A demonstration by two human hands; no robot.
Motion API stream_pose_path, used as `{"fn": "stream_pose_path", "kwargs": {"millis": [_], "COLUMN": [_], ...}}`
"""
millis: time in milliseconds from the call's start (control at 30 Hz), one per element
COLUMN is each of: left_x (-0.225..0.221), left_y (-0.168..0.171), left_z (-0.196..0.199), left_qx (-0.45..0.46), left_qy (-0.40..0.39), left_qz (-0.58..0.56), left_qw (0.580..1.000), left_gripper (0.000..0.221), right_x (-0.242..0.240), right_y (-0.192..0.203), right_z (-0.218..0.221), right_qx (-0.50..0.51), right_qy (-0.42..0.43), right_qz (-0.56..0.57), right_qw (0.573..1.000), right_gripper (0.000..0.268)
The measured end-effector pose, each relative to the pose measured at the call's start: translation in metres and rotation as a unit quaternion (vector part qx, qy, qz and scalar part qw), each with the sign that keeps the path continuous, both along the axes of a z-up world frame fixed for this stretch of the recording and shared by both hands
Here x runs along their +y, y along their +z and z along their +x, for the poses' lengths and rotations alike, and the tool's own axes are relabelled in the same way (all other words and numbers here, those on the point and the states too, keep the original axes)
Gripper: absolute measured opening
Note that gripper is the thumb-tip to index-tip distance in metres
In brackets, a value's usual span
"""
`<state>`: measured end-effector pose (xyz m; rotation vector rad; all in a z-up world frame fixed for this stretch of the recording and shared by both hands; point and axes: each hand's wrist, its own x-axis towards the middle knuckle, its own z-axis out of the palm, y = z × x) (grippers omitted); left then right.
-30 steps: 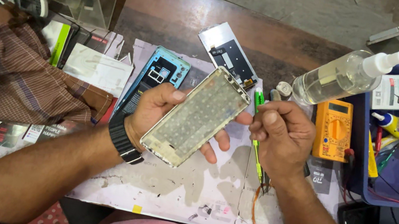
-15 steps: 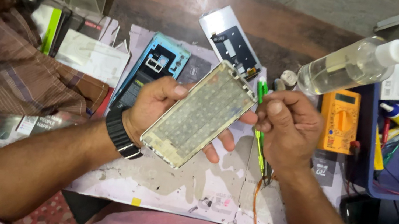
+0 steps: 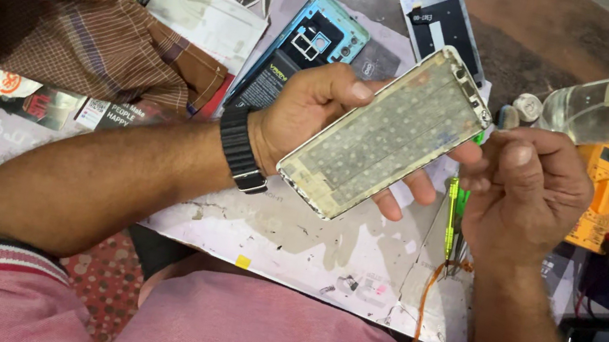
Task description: The person disassembles a smartphone, separating the screen assembly from the main body. They then use tweezers to meticulously scrape and remove old adhesive residue from the edges of the phone's metal frame, preparing it for reassembly.
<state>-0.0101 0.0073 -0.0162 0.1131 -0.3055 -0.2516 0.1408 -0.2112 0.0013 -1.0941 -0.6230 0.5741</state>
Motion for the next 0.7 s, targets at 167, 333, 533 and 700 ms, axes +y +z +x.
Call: {"fn": "stream_pose_path", "kwargs": {"millis": [167, 333, 533, 700], "left_x": [0.0008, 0.0011, 0.0027, 0.0028], "left_y": [-0.0015, -0.0014, -0.0014, -0.0034], "left_z": [-0.0006, -0.0009, -0.0002, -0.0011], "left_qx": [-0.001, -0.007, -0.012, -0.005], "left_qy": [-0.003, 0.0, 0.005, 0.006], "left_qz": [0.002, 0.004, 0.015, 0.011], "left_qw": [1.0, 1.0, 1.0, 1.0], "left_gripper": [0.072, 0.07, 0.07, 0.069], "right_x": [-0.0017, -0.0021, -0.0019, -0.0031], "right_y": [-0.0017, -0.0001, -0.0009, -0.0019], "right_z": [0.0013, 0.0003, 0.0003, 0.0009], "right_qx": [0.0, 0.002, -0.009, -0.006], "right_qy": [-0.006, -0.005, -0.001, -0.002], "right_qz": [-0.009, -0.017, -0.019, -0.028], "right_qw": [1.0, 1.0, 1.0, 1.0], "right_gripper": [0.023, 0.024, 0.025, 0.025]}}
